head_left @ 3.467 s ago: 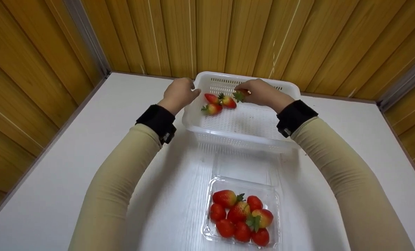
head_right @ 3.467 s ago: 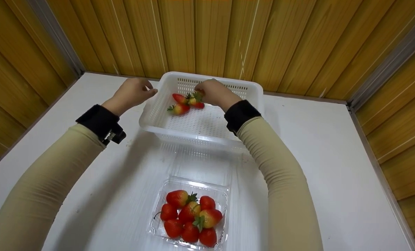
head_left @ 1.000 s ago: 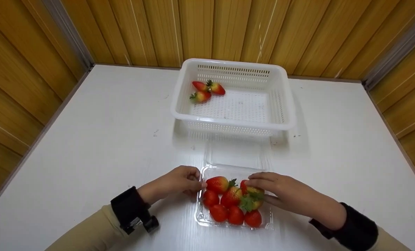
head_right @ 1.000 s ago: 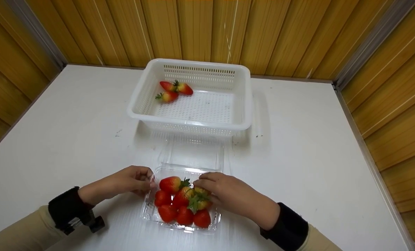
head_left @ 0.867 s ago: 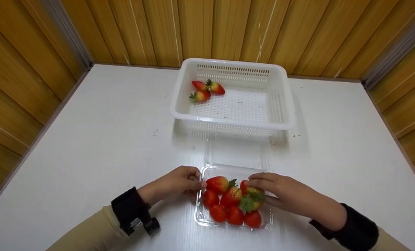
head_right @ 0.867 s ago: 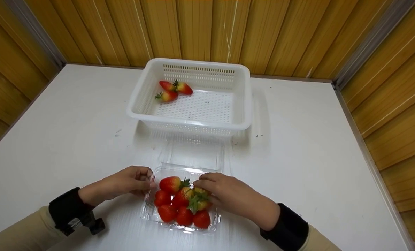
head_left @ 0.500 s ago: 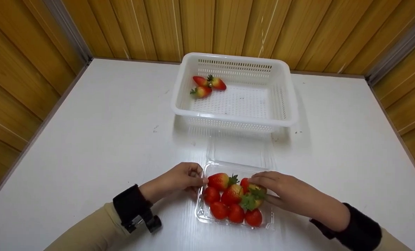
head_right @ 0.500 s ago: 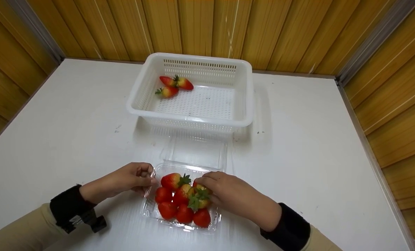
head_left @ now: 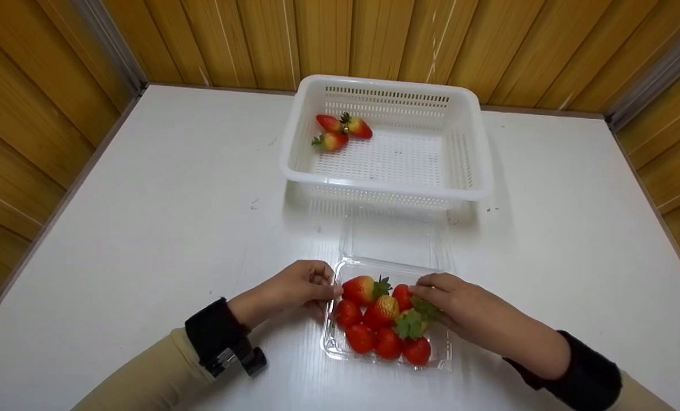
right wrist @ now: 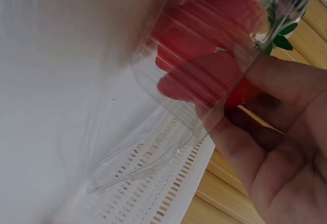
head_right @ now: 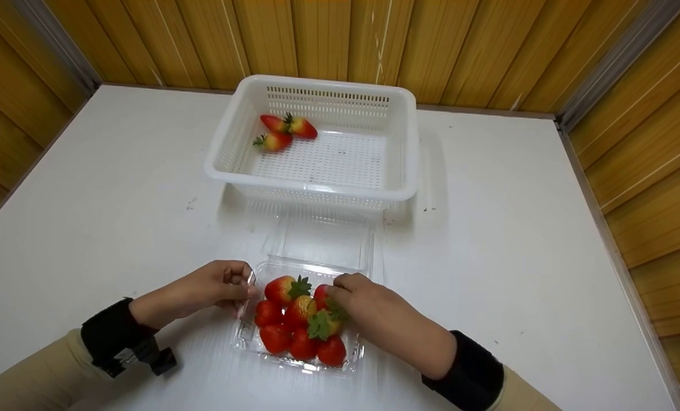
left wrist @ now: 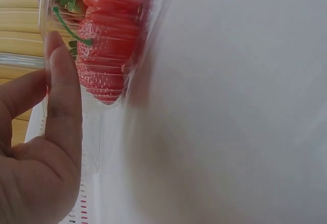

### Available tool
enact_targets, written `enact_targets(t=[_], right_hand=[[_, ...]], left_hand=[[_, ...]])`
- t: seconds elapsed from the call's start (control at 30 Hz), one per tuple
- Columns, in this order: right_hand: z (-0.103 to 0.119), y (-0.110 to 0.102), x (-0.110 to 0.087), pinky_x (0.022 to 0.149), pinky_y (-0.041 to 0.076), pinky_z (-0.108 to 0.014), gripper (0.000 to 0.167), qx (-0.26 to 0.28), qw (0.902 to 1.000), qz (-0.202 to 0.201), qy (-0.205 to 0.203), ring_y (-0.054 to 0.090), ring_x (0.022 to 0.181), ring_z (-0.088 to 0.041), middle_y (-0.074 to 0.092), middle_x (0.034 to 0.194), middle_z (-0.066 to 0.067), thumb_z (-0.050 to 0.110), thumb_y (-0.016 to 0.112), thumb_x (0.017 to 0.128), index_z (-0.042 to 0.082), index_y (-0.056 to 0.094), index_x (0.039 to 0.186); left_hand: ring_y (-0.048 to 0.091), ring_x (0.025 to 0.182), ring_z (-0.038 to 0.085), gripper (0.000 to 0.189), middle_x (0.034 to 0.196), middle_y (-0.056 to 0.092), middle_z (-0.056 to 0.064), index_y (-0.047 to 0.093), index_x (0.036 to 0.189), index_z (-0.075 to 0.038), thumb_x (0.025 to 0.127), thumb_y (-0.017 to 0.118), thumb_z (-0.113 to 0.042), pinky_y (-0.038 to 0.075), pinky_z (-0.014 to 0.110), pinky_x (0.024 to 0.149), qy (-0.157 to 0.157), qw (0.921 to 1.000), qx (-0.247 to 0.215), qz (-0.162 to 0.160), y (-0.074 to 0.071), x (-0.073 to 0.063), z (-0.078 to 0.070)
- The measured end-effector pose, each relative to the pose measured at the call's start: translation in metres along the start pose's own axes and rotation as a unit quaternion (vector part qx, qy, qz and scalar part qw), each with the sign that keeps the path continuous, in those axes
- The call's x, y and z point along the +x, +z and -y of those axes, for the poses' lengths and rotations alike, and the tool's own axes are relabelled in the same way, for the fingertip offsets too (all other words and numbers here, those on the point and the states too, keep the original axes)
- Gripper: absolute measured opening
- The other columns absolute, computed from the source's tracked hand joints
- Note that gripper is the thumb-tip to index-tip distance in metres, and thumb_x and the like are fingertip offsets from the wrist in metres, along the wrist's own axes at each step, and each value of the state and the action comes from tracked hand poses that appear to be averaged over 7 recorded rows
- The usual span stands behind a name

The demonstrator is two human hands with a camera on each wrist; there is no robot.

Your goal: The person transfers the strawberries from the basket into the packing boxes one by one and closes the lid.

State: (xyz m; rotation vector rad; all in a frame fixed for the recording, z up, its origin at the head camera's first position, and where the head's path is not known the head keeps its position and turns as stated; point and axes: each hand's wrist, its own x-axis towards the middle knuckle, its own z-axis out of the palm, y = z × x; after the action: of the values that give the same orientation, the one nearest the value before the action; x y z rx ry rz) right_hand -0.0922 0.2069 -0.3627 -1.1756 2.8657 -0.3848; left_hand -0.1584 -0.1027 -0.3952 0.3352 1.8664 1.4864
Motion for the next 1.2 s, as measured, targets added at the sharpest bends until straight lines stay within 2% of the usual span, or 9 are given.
enact_targets(t=[0.17, 0.33, 0.47, 0.8, 0.9, 1.03, 1.2], right_hand=[[0.001, 0.003, 0.003, 0.088, 0.063, -0.039, 0.039, 0.017, 0.9989, 0.044, 0.002, 0.07, 0.109, -0.028, 0.07, 0.118, -0.012, 0.005, 0.077, 0.089, 0.004, 0.069, 0.127], [0.002, 0.001, 0.006, 0.088, 0.063, -0.039, 0.04, 0.006, 0.999, 0.043, 0.0, 0.07, 0.11, -0.029, 0.071, 0.119, -0.012, 0.003, 0.078, 0.087, 0.002, 0.069, 0.127], [0.003, 0.0, 0.007, 0.088, 0.063, -0.039, 0.041, 0.001, 0.9987, 0.052, 0.002, 0.07, 0.11, -0.029, 0.071, 0.119, -0.013, 0.003, 0.078, 0.087, 0.001, 0.069, 0.127], [0.007, -0.004, 0.001, 0.088, 0.063, -0.041, 0.05, 0.02, 0.9949, 0.092, 0.037, 0.068, 0.114, -0.032, 0.069, 0.126, -0.014, 0.005, 0.083, 0.083, 0.004, 0.067, 0.13], [0.008, -0.007, -0.001, 0.089, 0.062, -0.043, 0.052, 0.024, 0.9943, 0.093, 0.046, 0.067, 0.117, -0.033, 0.068, 0.128, -0.015, 0.004, 0.084, 0.082, 0.004, 0.066, 0.131], [0.01, -0.011, -0.004, 0.09, 0.062, -0.043, 0.054, 0.026, 0.9934, 0.098, 0.054, 0.067, 0.118, -0.033, 0.068, 0.13, -0.015, 0.005, 0.084, 0.081, 0.005, 0.065, 0.132], [0.011, -0.013, -0.007, 0.089, 0.063, -0.042, 0.057, 0.029, 0.9925, 0.104, 0.058, 0.066, 0.118, -0.032, 0.067, 0.13, -0.014, 0.007, 0.085, 0.081, 0.007, 0.064, 0.135]], left_hand=[[0.06, 0.058, 0.006, 0.012, 0.07, 0.058, -0.004, 0.058, 0.09, -0.007, 0.096, 0.067, -0.006, 0.055, 0.017, 0.057, -0.003, 1.0, 0.001, -0.001, 0.001, 0.001, 0.0], [0.06, 0.058, 0.007, 0.011, 0.069, 0.059, -0.004, 0.059, 0.09, -0.007, 0.096, 0.068, -0.008, 0.054, 0.017, 0.058, -0.005, 1.0, 0.006, -0.005, 0.001, 0.001, -0.001], [0.061, 0.058, 0.008, 0.009, 0.071, 0.061, -0.003, 0.06, 0.094, -0.005, 0.097, 0.068, -0.008, 0.057, 0.019, 0.058, -0.014, 0.9998, -0.008, -0.008, 0.002, 0.0, 0.0], [0.062, 0.056, 0.009, 0.009, 0.069, 0.065, -0.005, 0.06, 0.098, -0.003, 0.097, 0.067, -0.008, 0.059, 0.022, 0.059, -0.015, 0.9997, -0.019, -0.004, 0.003, -0.002, -0.002], [0.062, 0.055, 0.009, 0.01, 0.067, 0.064, -0.005, 0.06, 0.098, -0.002, 0.097, 0.067, -0.008, 0.059, 0.022, 0.059, -0.009, 0.9999, -0.003, -0.006, 0.003, -0.002, -0.002], [0.063, 0.056, 0.008, 0.014, 0.067, 0.062, -0.004, 0.06, 0.098, -0.003, 0.097, 0.068, -0.014, 0.058, 0.021, 0.06, 0.001, 0.9989, 0.046, -0.013, 0.001, -0.003, -0.003], [0.067, 0.062, 0.011, 0.021, 0.075, 0.064, 0.002, 0.062, 0.1, -0.003, 0.098, 0.069, -0.022, 0.059, 0.024, 0.066, 0.01, 0.9952, 0.096, -0.019, -0.005, -0.009, -0.002]])
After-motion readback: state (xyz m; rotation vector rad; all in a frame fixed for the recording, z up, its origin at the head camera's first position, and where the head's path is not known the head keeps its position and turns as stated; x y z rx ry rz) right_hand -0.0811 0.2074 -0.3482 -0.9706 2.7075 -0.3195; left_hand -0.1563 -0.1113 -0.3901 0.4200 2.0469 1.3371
